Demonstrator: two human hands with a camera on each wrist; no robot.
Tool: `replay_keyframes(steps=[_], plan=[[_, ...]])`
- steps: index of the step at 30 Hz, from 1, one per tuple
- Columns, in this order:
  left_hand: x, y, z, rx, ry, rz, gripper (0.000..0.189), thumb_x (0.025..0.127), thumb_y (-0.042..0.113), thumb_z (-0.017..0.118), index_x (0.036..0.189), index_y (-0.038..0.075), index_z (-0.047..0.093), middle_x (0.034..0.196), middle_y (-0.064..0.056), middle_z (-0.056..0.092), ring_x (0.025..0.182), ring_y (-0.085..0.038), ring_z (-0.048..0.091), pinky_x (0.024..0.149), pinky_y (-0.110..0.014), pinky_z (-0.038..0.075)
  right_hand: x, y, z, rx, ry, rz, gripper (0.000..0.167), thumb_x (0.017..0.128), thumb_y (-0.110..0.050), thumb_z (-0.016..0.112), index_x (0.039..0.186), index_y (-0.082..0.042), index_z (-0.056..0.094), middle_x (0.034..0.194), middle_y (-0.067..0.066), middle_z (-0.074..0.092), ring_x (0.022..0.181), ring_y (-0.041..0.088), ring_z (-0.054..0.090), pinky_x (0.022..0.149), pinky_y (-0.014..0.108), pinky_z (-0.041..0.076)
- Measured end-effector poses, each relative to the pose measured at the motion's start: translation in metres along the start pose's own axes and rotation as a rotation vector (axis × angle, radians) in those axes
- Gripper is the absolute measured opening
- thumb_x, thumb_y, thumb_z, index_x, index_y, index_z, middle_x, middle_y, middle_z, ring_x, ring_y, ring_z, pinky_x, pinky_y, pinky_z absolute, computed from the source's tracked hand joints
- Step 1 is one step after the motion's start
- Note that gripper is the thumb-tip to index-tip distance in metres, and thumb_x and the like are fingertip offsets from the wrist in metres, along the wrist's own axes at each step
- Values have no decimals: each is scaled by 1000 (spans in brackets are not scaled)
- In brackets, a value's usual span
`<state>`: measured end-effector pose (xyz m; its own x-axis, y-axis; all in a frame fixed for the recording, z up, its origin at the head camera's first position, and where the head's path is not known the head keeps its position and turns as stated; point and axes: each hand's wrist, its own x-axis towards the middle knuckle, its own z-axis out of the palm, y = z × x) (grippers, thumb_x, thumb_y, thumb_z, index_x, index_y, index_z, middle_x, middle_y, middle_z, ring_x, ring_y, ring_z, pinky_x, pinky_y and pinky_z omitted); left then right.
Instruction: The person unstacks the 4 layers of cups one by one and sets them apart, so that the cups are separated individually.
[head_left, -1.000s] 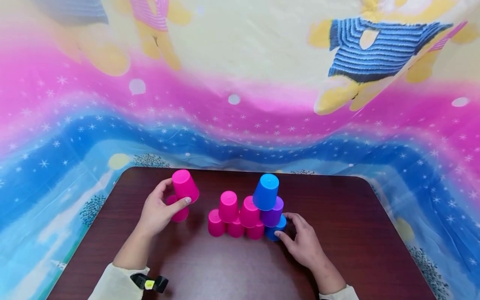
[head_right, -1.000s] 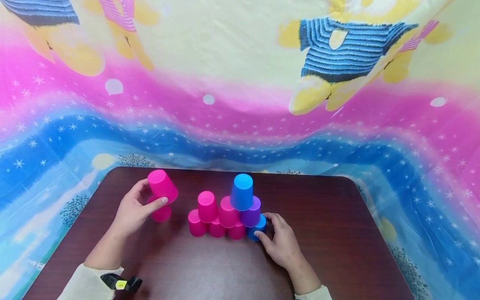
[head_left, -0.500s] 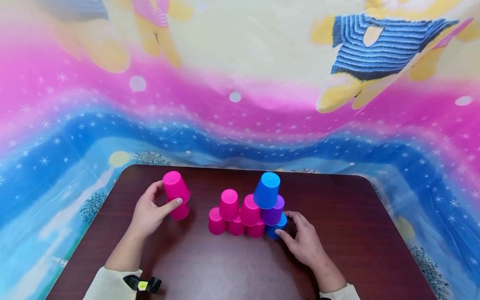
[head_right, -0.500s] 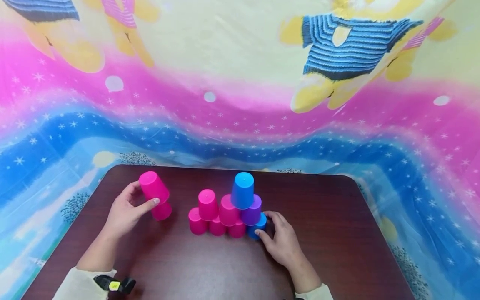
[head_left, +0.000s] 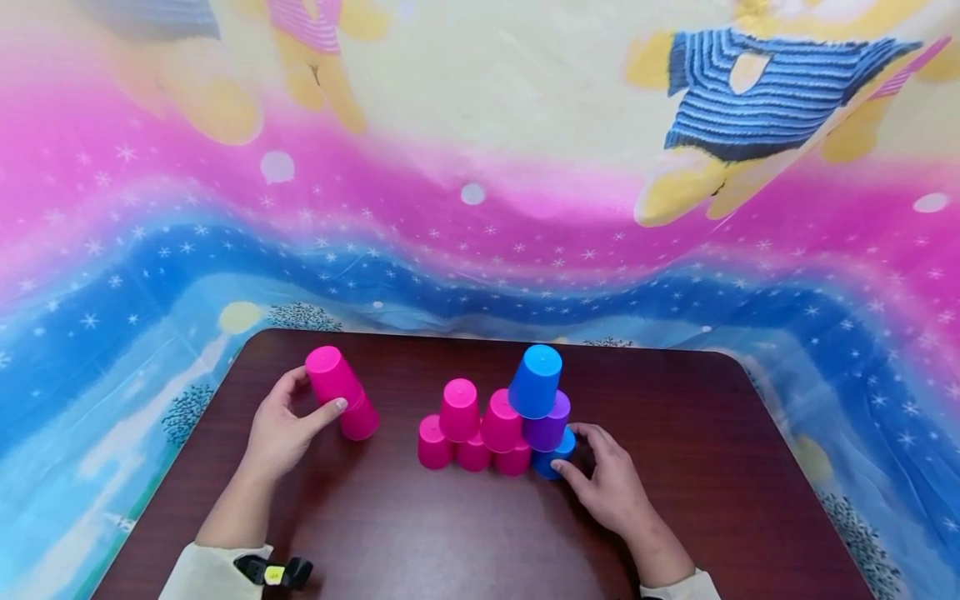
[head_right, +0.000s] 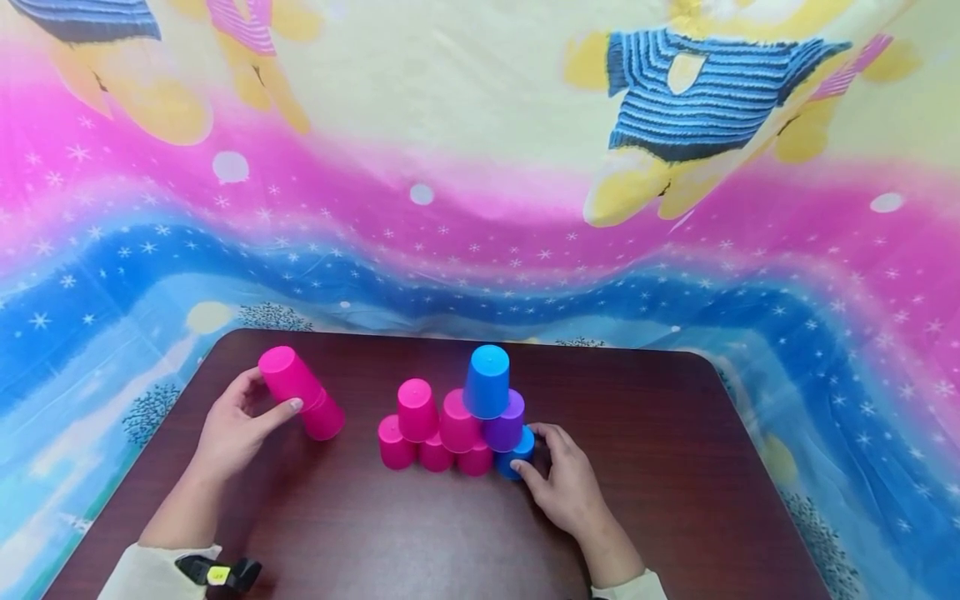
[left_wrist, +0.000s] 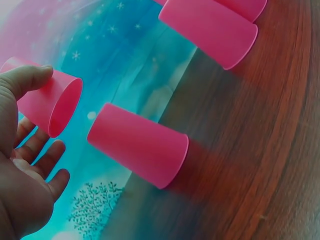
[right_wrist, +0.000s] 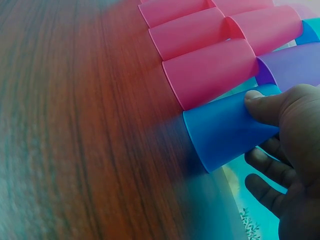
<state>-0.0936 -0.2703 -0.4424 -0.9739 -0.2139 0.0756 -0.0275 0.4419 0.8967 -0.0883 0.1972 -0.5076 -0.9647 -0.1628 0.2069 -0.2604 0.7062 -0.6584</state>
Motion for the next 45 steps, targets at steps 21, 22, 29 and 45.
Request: replay_keyframes(steps=[21,22,29,45], plan=[[-3,-31,-14,14,69,-63,78,91,41,81,154,11,44,143,-14,54,128,-30,50,76,-14,51,-1,1,1,9,-4,8,55,88,-24,85,135,-14,58,124,3,65,112,28,67,92,51,59],[-3,-32,-14,13,72,-66,78,91,40,81,154,12,44,143,-13,54,127,-29,50,76,-14,52,-2,1,1,10,-5,9,55,88,-25,85,135,-14,58,125,3,65,112,28,67,92,52,59],[-2,-39,-17,29,94,-73,77,92,40,80,154,12,44,142,-12,54,125,-25,49,76,-14,51,-2,2,0,5,-4,4,55,88,-25,85,135,-14,58,124,4,64,111,28,67,91,51,59],[1,-56,-13,47,64,-143,86,91,41,81,157,9,37,154,-20,46,142,-43,42,108,-63,44,1,2,1,-3,-3,2,56,88,-25,85,135,-15,58,125,4,64,112,28,67,92,52,59]])
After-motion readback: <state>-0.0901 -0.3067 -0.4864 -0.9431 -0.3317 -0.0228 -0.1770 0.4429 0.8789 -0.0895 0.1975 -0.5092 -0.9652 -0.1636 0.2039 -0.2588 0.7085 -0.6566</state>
